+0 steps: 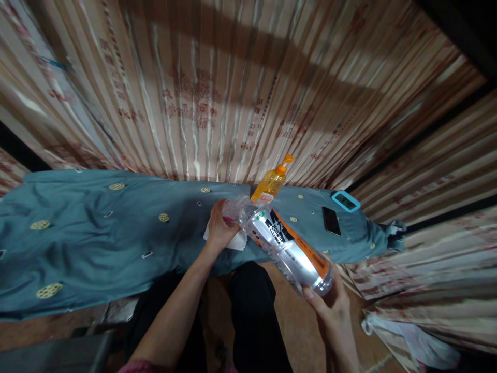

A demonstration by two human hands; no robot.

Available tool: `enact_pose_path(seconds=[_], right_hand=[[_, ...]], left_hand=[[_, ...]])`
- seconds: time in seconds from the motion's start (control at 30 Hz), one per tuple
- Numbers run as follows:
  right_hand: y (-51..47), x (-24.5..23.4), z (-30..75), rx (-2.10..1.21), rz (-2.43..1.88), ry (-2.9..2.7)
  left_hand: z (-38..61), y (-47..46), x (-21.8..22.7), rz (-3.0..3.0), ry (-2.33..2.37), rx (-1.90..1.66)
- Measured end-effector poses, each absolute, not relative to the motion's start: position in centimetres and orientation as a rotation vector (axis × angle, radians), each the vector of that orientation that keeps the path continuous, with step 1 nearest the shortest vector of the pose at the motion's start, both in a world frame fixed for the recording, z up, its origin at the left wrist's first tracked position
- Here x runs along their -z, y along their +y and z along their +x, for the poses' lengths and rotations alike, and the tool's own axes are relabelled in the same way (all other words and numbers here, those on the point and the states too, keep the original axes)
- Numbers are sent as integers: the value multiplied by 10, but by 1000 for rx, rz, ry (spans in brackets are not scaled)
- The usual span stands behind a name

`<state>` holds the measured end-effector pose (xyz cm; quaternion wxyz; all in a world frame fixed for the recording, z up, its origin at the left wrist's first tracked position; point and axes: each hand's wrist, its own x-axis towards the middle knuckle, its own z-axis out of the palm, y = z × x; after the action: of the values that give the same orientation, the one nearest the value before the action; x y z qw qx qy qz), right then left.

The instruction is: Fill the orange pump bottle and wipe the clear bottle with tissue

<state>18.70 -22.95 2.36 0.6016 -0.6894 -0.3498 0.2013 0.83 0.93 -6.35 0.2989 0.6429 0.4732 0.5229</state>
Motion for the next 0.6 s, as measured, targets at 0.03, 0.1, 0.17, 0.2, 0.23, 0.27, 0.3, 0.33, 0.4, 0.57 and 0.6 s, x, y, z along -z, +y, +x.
enact_pose_path(seconds=[0.03,0.1,0.17,0.2,0.23,0.27,0.3,0.33,0.4,0.57,0.6], right_hand=[[-229,-24,187,-466,-1598,-816],[-229,-24,187,-471,-1607,-825],[-228,-24,186,-472,-1613,-829],[-228,-24,186,-468,-1611,-830],[-228,-24,186,-467,-1607,-831],[-228,-24,186,-469,-1603,-833],[-228,-23,186,-469,-1600,-834],[-228,-23,186,-471,-1598,-834],[-228,-23,185,-476,-1593,-830],[-227,-22,188,-483,-1586,-817],[-227,-22,188,-483,-1592,-822]], left_hand=[[8,9,64,1715,1249,-1388],[6,9,64,1724,1223,-1388],[4,9,65,1723,1192,-1383],[3,9,66,1720,1179,-1379],[3,9,66,1717,1167,-1374],[2,9,67,1712,1157,-1368],[1,9,67,1705,1149,-1362],[1,9,68,1698,1142,-1357],[0,8,68,1686,1130,-1357],[1,7,67,1664,1116,-1382],[1,7,68,1659,1120,-1388]])
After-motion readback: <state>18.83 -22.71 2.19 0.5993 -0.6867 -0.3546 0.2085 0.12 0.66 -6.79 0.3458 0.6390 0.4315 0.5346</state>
